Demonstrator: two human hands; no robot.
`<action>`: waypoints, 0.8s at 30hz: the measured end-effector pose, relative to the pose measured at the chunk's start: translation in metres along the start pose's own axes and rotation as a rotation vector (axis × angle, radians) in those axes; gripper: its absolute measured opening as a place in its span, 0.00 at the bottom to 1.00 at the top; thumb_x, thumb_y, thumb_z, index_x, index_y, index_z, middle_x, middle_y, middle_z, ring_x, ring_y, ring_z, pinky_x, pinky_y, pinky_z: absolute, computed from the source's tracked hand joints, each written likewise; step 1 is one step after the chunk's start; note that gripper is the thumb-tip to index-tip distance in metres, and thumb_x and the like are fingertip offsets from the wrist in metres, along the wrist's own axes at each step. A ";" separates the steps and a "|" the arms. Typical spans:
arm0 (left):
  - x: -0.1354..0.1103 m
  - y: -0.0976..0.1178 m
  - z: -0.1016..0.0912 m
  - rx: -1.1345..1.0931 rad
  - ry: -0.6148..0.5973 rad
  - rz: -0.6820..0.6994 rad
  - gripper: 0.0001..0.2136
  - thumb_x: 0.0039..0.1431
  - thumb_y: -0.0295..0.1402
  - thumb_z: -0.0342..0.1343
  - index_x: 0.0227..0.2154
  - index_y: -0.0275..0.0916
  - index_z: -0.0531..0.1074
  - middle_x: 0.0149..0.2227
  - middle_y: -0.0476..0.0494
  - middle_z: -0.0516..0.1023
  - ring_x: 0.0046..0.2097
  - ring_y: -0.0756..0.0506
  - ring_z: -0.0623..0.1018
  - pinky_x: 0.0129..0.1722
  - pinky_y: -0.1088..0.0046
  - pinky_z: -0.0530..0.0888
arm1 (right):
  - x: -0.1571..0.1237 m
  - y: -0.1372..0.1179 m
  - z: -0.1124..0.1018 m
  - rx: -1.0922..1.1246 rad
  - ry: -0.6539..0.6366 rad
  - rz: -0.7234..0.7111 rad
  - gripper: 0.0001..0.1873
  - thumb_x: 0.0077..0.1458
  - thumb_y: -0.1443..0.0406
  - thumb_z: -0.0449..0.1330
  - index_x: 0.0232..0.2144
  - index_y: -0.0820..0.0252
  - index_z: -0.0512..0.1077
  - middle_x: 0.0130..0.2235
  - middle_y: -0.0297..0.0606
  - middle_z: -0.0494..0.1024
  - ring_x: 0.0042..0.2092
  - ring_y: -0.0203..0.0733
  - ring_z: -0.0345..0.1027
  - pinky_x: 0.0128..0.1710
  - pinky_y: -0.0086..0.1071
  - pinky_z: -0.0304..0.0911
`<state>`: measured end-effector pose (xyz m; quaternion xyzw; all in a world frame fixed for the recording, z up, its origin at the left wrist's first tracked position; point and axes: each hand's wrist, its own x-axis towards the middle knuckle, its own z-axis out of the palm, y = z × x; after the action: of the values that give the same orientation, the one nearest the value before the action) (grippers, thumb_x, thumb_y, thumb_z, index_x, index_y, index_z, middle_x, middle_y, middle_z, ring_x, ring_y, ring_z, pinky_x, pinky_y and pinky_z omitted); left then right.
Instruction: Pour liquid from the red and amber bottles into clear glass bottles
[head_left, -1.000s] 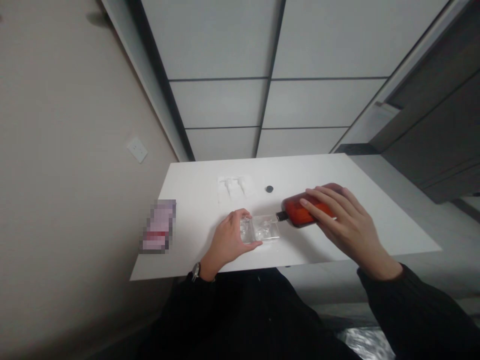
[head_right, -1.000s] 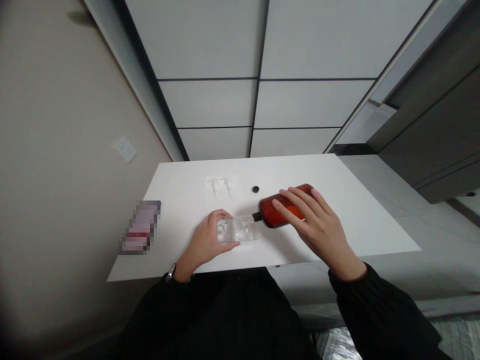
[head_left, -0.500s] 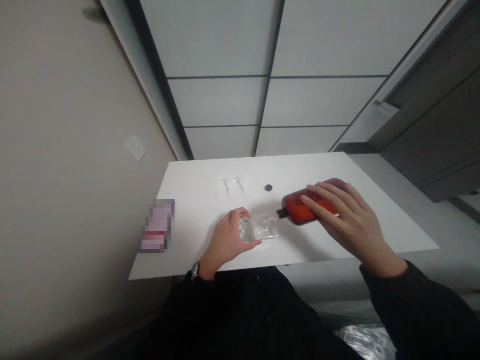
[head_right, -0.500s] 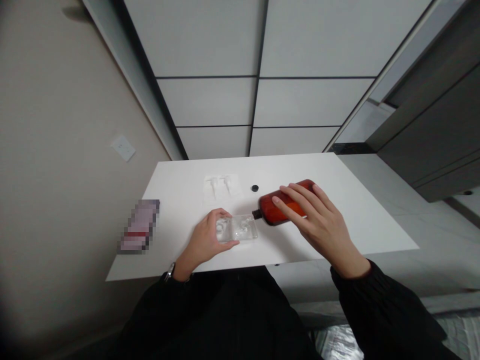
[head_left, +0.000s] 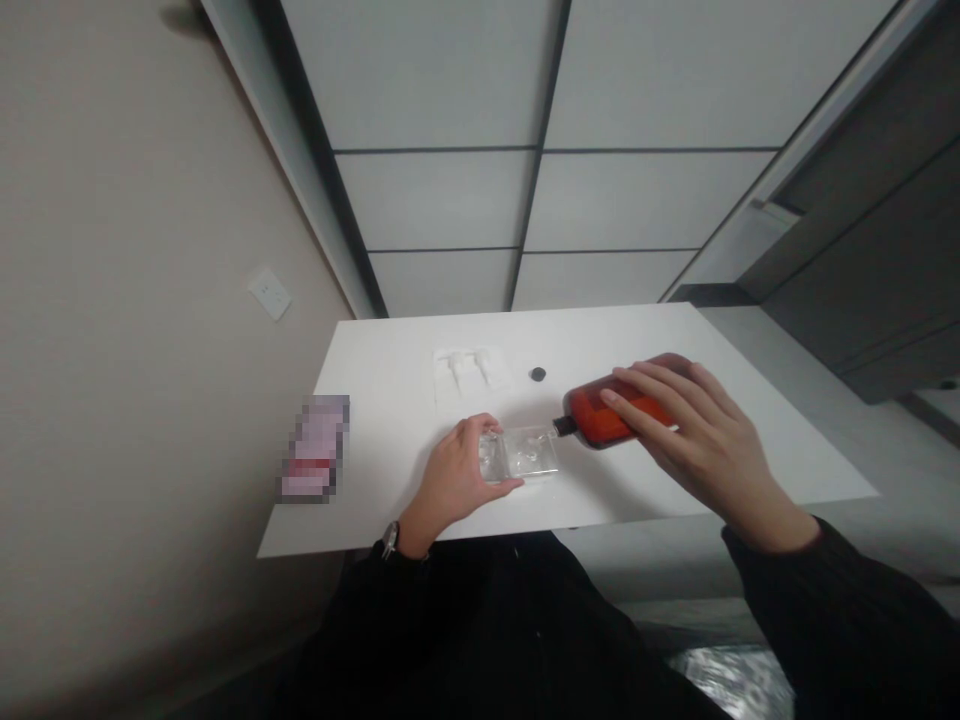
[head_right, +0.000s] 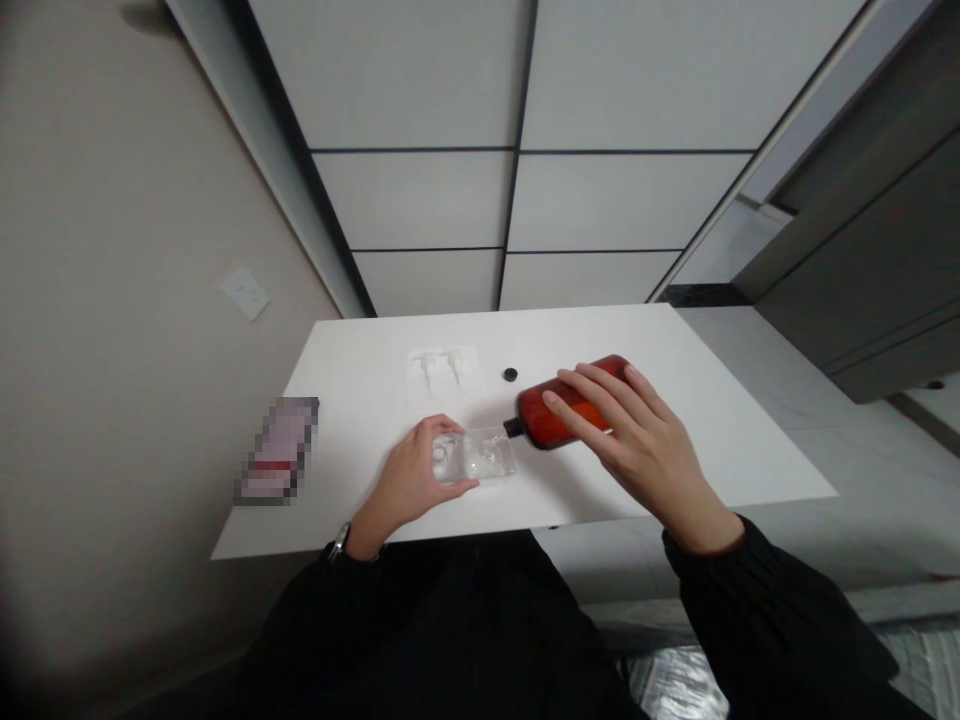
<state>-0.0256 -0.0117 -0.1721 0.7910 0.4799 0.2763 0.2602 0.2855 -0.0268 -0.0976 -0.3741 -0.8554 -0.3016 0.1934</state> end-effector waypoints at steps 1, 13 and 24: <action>0.000 0.000 0.000 0.000 0.001 0.000 0.33 0.48 0.33 0.77 0.52 0.44 0.62 0.54 0.41 0.77 0.56 0.35 0.80 0.57 0.53 0.77 | 0.000 0.000 -0.001 -0.002 -0.004 -0.005 0.43 0.62 0.81 0.62 0.73 0.56 0.56 0.63 0.53 0.78 0.62 0.59 0.75 0.62 0.55 0.70; -0.001 0.000 0.001 -0.003 -0.001 -0.002 0.33 0.49 0.34 0.75 0.52 0.44 0.62 0.54 0.41 0.77 0.55 0.35 0.80 0.56 0.53 0.76 | 0.001 0.003 -0.001 0.007 -0.022 -0.008 0.47 0.63 0.80 0.61 0.76 0.51 0.49 0.64 0.51 0.77 0.64 0.57 0.73 0.63 0.54 0.68; -0.001 0.000 0.001 -0.001 0.004 0.002 0.33 0.49 0.34 0.76 0.53 0.45 0.62 0.55 0.41 0.77 0.56 0.35 0.80 0.57 0.53 0.76 | 0.004 0.004 -0.003 0.008 -0.050 -0.032 0.47 0.65 0.80 0.59 0.77 0.50 0.47 0.65 0.50 0.76 0.65 0.56 0.72 0.63 0.54 0.69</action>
<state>-0.0253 -0.0130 -0.1729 0.7909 0.4795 0.2782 0.2592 0.2865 -0.0248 -0.0918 -0.3669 -0.8671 -0.2916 0.1687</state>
